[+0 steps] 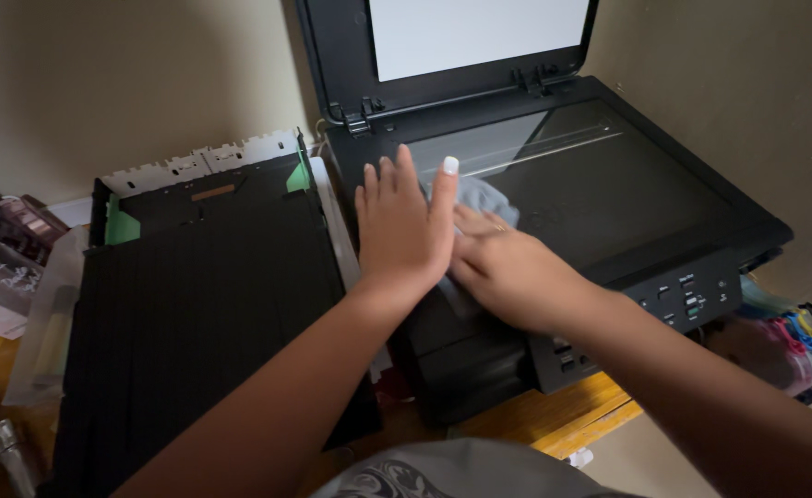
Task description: The person wipes the glass surface and lid of an open printer using a gray cloth. They repeatedly rub the glass platen and the underside of the lid, moving the cloth across the surface in multiple passes.
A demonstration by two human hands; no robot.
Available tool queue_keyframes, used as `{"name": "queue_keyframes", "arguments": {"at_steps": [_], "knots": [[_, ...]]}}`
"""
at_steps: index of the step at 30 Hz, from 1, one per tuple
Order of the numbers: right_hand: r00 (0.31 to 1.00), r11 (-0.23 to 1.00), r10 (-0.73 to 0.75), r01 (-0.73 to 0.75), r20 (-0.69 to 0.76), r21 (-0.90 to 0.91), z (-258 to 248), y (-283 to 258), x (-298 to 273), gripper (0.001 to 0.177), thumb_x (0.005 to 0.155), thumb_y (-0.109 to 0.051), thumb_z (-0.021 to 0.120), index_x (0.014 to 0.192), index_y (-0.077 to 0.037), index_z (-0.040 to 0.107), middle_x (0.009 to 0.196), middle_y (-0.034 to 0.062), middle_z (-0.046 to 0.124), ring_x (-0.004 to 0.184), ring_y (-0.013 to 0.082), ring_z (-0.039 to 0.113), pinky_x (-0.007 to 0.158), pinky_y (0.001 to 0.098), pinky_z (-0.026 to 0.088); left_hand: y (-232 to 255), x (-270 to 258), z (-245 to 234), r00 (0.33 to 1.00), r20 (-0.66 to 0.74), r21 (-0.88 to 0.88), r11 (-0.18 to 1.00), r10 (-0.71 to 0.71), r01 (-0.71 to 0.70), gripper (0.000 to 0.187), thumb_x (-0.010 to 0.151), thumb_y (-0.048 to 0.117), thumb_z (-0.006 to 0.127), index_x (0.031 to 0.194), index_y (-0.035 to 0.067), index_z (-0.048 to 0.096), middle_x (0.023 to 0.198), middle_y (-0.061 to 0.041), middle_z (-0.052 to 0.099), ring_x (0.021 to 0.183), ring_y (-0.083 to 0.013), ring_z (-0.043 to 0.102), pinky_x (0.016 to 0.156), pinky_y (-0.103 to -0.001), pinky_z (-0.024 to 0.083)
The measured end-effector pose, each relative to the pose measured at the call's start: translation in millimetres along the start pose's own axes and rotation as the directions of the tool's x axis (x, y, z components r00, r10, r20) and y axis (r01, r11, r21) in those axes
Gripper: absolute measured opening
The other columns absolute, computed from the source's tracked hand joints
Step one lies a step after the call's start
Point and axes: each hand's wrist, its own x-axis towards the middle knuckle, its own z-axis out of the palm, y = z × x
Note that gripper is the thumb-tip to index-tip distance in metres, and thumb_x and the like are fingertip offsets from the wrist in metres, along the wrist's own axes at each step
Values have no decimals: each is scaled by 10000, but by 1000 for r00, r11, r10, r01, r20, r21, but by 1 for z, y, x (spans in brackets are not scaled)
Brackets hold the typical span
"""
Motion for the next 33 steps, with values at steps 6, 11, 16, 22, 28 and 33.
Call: {"name": "queue_keyframes", "arguments": {"at_steps": [6,11,16,22,28,33], "knots": [[960,972,-231,235,-157,6,17,11,81,580,959,-281,571,1440,39,524,1492,262,490,1384,456,417,1086,507,364,-3,-1,2,987,-152,-51,996,61,-70,740,1070,532,300,1539,-34,383,1602,-360,306,1548,-527,159,1261,-551,142],[998,998,-60,61,28,-8,13,2,60,449,961,-282,531,1357,-93,627,1459,170,578,1406,372,490,1144,463,412,-5,2,-3,992,-122,-123,992,-16,1,737,1051,547,320,1538,-3,387,1616,-304,298,1557,-464,132,1243,-541,114],[984,986,-131,141,119,-85,-4,-24,-20,422,1020,-263,517,1394,-83,589,1581,255,424,1461,400,329,1151,502,278,-3,1,-10,986,-83,-314,943,-144,111,774,1003,601,358,1541,45,393,1627,-212,338,1557,-373,195,1234,-498,158],[977,984,-155,166,146,-65,-11,-37,-47,489,1043,-309,504,1487,-111,559,1608,226,417,1531,397,280,1162,504,233,-3,0,-14,975,-125,-616,784,-186,71,840,990,630,398,1571,25,350,1624,-204,396,1522,-340,362,1225,-415,262],[985,979,-168,171,33,-110,15,5,42,472,968,-259,558,1370,-14,575,1551,253,425,1449,433,374,1162,485,315,-12,3,-9,970,-159,-596,801,-181,52,828,1011,609,374,1578,6,322,1602,-236,401,1497,-353,371,1215,-411,263],[946,938,-315,323,78,-124,28,45,122,529,981,-357,532,1411,-56,591,1451,161,588,1469,404,449,1294,529,277,-16,8,6,962,-253,-370,929,-104,3,794,1068,585,305,1562,-35,345,1610,-293,372,1538,-426,297,1254,-464,213]]}}
